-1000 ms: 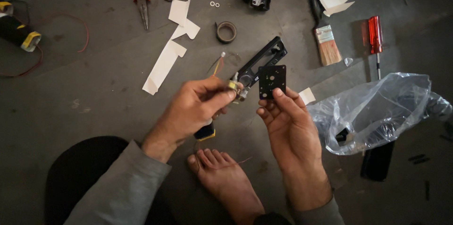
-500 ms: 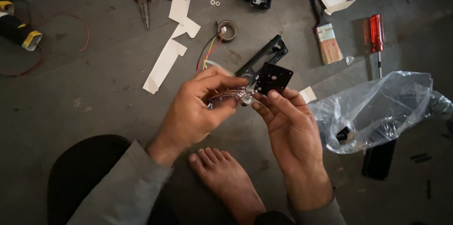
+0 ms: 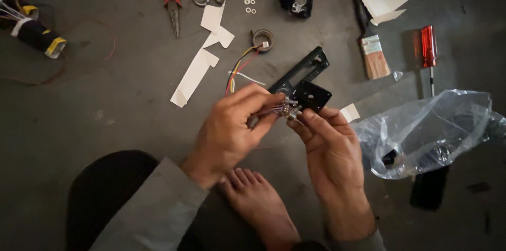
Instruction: The person unpacks a black plastic housing and a small circuit board from a plastic bag, then connects a multi-colored wire harness to the board. They use pliers to crimp connectors onto the wires and attach the board to the housing.
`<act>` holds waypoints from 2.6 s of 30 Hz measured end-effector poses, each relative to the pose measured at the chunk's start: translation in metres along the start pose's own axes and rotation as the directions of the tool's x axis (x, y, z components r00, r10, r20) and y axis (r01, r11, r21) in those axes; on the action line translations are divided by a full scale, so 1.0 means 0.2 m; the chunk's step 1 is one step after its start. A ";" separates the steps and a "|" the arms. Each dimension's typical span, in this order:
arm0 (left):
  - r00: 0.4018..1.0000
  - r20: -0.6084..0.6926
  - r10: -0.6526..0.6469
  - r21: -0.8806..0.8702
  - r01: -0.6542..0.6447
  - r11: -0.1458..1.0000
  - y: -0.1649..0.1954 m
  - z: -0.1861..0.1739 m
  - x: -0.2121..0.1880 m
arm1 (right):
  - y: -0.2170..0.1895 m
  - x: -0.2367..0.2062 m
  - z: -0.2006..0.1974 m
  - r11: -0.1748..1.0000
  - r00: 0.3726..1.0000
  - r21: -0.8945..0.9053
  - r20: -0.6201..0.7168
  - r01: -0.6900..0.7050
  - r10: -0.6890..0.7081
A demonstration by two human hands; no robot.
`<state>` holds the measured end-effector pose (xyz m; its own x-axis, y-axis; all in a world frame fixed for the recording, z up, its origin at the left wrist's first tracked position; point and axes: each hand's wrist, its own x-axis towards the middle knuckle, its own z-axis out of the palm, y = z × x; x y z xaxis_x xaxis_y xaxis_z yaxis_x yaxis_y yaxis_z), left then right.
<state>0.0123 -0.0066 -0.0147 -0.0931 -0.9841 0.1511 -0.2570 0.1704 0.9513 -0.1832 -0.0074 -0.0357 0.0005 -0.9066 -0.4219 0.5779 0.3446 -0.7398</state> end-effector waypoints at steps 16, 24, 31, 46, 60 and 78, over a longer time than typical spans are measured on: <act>0.990 -0.023 0.140 0.198 -0.133 0.971 -0.03 0.02 -0.04 | 0.04 0.00 -0.01 1.000 1.000 0.005 0.021 0.018 -0.018; 0.992 -0.045 0.119 0.209 -0.107 0.972 -0.02 0.02 -0.04 | 0.03 -0.01 0.00 1.000 1.000 -0.019 0.024 0.016 -0.016; 0.989 -0.049 0.137 0.223 -0.123 0.967 -0.02 0.03 -0.04 | 0.03 -0.01 0.01 1.000 0.999 -0.010 0.027 0.026 -0.026; 0.990 -0.058 0.127 0.178 -0.115 0.977 -0.04 0.03 -0.05 | 0.03 -0.02 0.01 0.996 0.998 -0.081 0.046 0.045 -0.041; 0.971 -0.031 0.238 0.190 -0.228 0.955 -0.07 0.02 -0.05 | 0.05 -0.02 0.00 0.996 0.995 -0.083 0.089 0.044 -0.036; 0.937 -0.001 0.350 0.326 -0.330 0.886 -0.05 0.00 -0.06 | 0.07 -0.01 -0.01 0.982 0.995 -0.172 0.079 0.078 -0.065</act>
<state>0.0149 0.0035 -0.0257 -0.1766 -0.8625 0.4742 -0.5101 0.4923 0.7053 -0.1770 0.0000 -0.0452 0.0274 -0.9437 -0.3297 0.4269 0.3093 -0.8497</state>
